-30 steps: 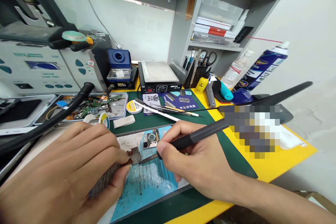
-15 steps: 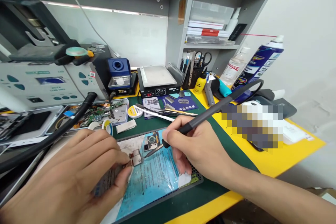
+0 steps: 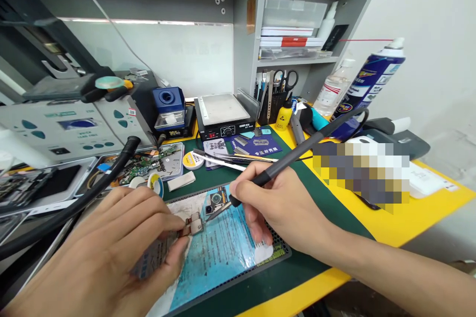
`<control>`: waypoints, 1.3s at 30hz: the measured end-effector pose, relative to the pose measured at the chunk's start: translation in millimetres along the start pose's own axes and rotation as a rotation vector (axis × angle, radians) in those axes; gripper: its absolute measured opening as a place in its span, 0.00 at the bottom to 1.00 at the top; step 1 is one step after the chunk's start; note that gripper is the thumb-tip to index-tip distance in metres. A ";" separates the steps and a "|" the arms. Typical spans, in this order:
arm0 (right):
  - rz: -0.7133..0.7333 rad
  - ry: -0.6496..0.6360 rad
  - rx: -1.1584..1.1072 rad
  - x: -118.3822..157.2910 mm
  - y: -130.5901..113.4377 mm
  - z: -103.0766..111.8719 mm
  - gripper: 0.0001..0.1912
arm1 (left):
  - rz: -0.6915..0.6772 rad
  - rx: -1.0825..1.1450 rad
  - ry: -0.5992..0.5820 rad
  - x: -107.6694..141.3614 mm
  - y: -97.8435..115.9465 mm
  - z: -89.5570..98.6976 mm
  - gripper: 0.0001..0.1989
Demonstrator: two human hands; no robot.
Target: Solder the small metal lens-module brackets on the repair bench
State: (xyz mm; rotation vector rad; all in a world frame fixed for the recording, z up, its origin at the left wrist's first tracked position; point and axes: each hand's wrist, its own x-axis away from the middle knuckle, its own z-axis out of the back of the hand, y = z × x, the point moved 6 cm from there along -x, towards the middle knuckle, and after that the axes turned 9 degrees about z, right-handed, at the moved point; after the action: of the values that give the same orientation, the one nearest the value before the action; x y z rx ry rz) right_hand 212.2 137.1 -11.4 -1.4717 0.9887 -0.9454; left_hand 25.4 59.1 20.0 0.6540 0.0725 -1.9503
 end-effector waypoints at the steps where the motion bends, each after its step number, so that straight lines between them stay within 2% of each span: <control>1: 0.000 -0.002 0.000 -0.3 0.3 0.3 0.10 | 0.005 0.000 0.008 0.3 -0.4 0.7 0.11; 8: 0.002 -0.010 -0.017 -0.5 0.5 0.8 0.10 | 0.011 -0.009 0.013 -0.9 -1.6 2.9 0.12; 14: -0.015 -0.010 -0.053 -1.9 -1.7 -1.9 0.10 | 0.033 -0.011 -0.008 1.3 -0.5 3.4 0.08; 18: -0.061 -0.004 -0.098 -2.3 -2.1 -3.3 0.12 | 0.076 0.002 0.014 5.3 -4.5 9.4 0.05; 22: -0.074 -0.005 -0.118 -2.5 -2.1 -3.5 0.14 | 0.039 0.030 0.050 3.9 -6.7 14.7 0.06; 26: -0.078 -0.011 -0.112 -4.2 -1.8 -3.4 0.16 | 0.088 0.049 0.073 -0.7 -11.9 17.9 0.05; 33: 0.040 -0.114 -0.086 -0.4 -9.6 -4.7 0.12 | 0.083 -0.053 0.132 -4.2 -28.5 23.9 0.04; 39: 0.153 -0.150 0.147 6.6 -20.6 -13.3 0.13 | 0.128 -0.034 0.140 -4.0 -37.7 27.2 0.08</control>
State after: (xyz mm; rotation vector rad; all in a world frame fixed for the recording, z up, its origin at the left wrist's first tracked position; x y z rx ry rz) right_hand 203.7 128.1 10.8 -1.3044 0.8895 -0.7689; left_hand -16.7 71.1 36.3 0.7540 0.1469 -1.7752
